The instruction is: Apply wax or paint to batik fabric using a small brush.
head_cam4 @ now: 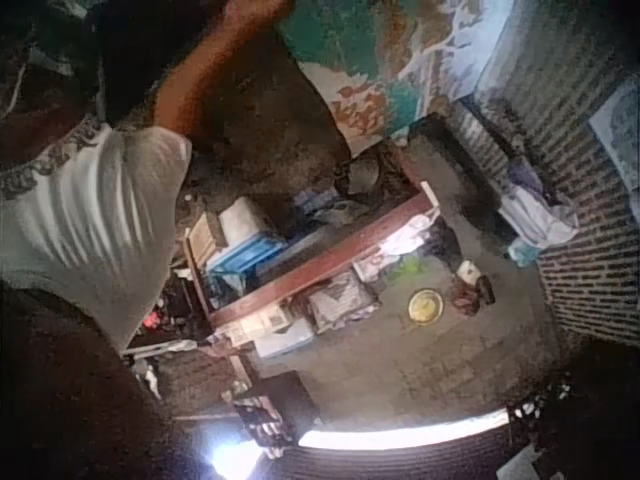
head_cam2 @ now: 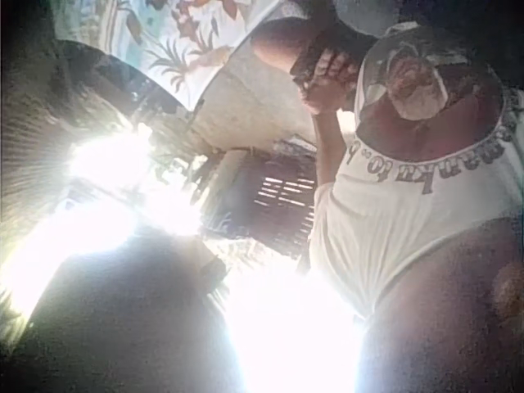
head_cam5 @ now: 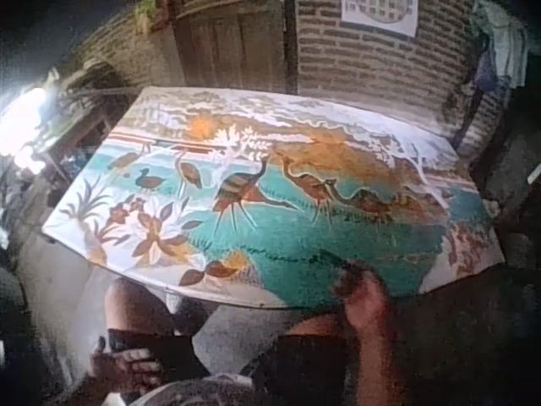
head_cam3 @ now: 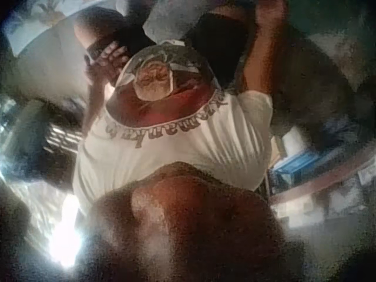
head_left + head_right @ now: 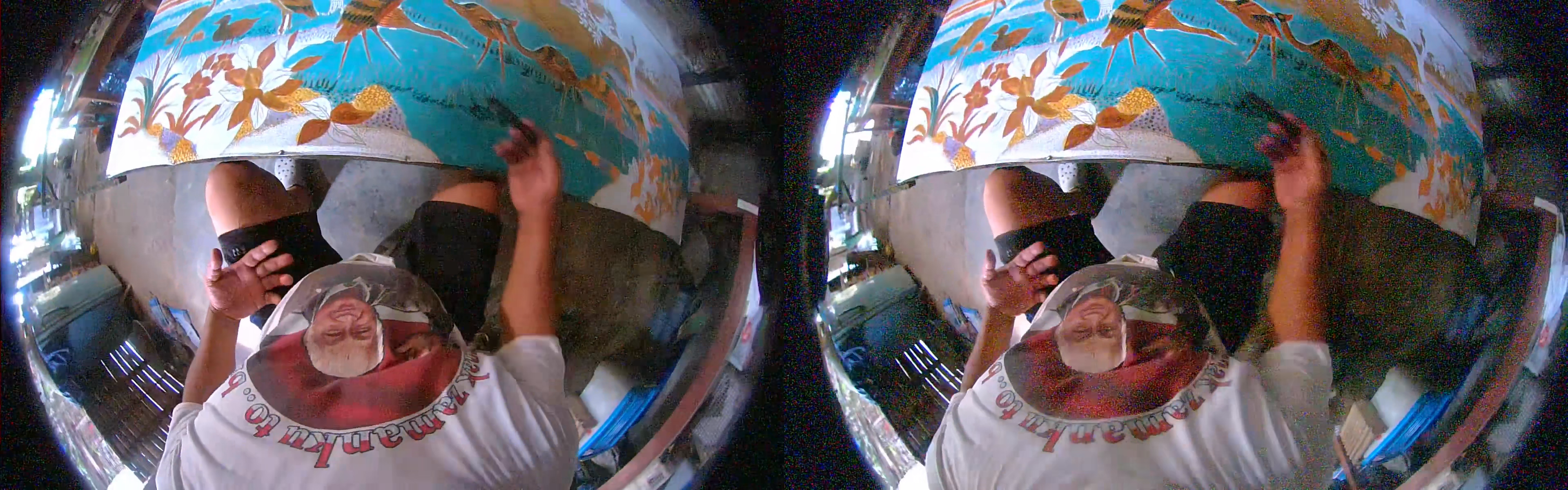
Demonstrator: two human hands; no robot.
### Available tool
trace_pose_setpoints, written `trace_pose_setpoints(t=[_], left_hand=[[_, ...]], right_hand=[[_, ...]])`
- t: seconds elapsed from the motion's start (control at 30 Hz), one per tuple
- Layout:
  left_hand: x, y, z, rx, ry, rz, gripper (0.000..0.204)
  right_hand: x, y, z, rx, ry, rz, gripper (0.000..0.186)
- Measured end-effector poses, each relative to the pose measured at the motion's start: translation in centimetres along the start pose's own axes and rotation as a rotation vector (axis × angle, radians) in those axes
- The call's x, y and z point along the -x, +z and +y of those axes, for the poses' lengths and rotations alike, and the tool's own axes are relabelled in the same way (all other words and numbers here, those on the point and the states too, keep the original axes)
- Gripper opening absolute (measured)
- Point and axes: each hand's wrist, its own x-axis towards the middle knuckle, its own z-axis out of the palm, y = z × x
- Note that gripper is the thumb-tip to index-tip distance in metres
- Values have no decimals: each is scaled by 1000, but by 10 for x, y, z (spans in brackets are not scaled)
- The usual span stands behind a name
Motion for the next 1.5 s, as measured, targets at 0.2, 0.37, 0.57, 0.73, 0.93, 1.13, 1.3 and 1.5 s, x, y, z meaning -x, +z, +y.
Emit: trace_pose_setpoints(t=[0.2, 0.37, 0.57, 0.73, 0.93, 1.13, 1.3, 1.5], left_hand=[[-9, -9, 12, 15, -60, -127, 102], [-14, -16, 19, 51, -120, -200, 106], [-16, -19, 22, 51, -144, -208, 106], [-14, -20, 23, 68, -140, -192, 105], [-15, -19, 24, 81, -153, -190, 105], [-14, -19, 25, 74, -149, -194, 103], [-15, -20, 25, 71, -148, -212, 102], [-15, -22, 25, 73, -149, -228, 103]], right_hand=[[-84, 56, 66, 377, -33, 28, 25], [-110, 64, 84, 515, -22, 26, 22], [-115, 74, 83, 657, 30, -55, 22], [-117, 75, 86, 728, -22, -68, 21], [-121, 74, 88, 773, -23, -53, 19], [-133, 74, 94, 662, -125, 58, 19], [-132, 69, 91, 603, -156, 62, 18], [-130, 69, 93, 719, -168, 39, 17]])
